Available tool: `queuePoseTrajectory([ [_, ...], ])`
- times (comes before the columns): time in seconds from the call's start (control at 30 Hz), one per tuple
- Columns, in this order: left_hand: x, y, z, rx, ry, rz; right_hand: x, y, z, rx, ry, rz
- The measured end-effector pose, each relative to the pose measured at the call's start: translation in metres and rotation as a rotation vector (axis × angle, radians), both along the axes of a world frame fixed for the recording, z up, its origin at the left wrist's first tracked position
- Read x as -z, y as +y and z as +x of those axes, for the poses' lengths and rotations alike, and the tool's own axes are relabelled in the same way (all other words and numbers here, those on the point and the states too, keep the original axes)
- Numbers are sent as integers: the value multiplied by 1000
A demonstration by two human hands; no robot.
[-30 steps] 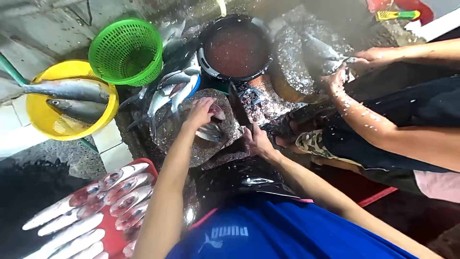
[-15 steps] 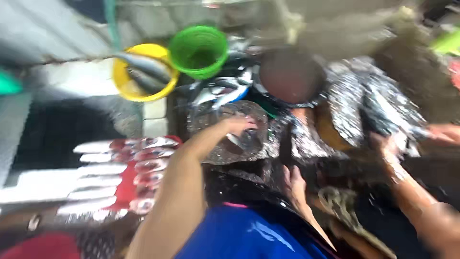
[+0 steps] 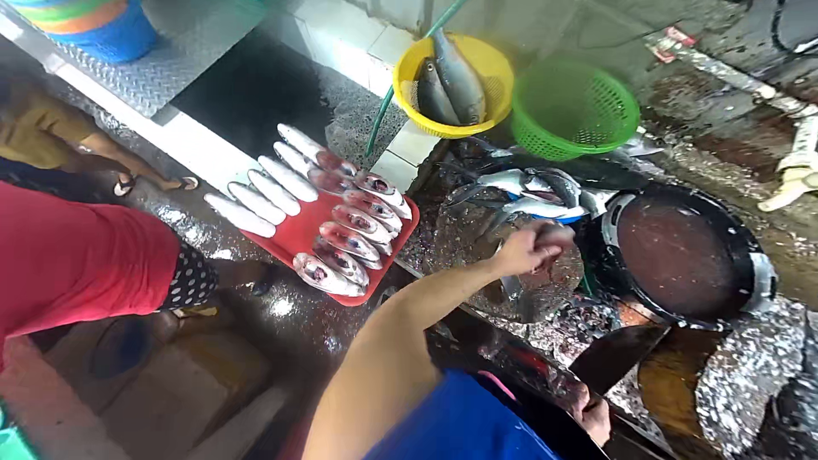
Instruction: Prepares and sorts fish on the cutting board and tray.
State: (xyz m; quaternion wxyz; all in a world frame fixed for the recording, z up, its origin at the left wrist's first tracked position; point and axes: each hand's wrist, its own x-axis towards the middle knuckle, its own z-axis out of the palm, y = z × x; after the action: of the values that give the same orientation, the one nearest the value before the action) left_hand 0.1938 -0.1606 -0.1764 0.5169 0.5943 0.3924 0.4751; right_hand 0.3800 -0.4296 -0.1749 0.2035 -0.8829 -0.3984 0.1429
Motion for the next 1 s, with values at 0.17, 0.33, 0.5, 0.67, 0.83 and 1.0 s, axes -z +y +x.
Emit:
queuePoseTrajectory([
  [0.17,-35,-46,-180,-638,-368,71,1,4,-14,-19,21,4],
  [0.33,-26,-76,-382,-1368,66,155,12,13,-29,-55,71,40],
  [0.5,2,-79,-445,-1322,45,-202,14,32,-43,-103,105,3],
  [0.67,26,-72,-436,-1072,613,-676,21,43,-42,-132,111,30],
  [0.83,37,-59,-423,-1156,500,-754,25,35,-41,-82,139,37],
  [1.0,-10,-72,-378,-1233,832,-487,31,19,-29,-83,112,15],
])
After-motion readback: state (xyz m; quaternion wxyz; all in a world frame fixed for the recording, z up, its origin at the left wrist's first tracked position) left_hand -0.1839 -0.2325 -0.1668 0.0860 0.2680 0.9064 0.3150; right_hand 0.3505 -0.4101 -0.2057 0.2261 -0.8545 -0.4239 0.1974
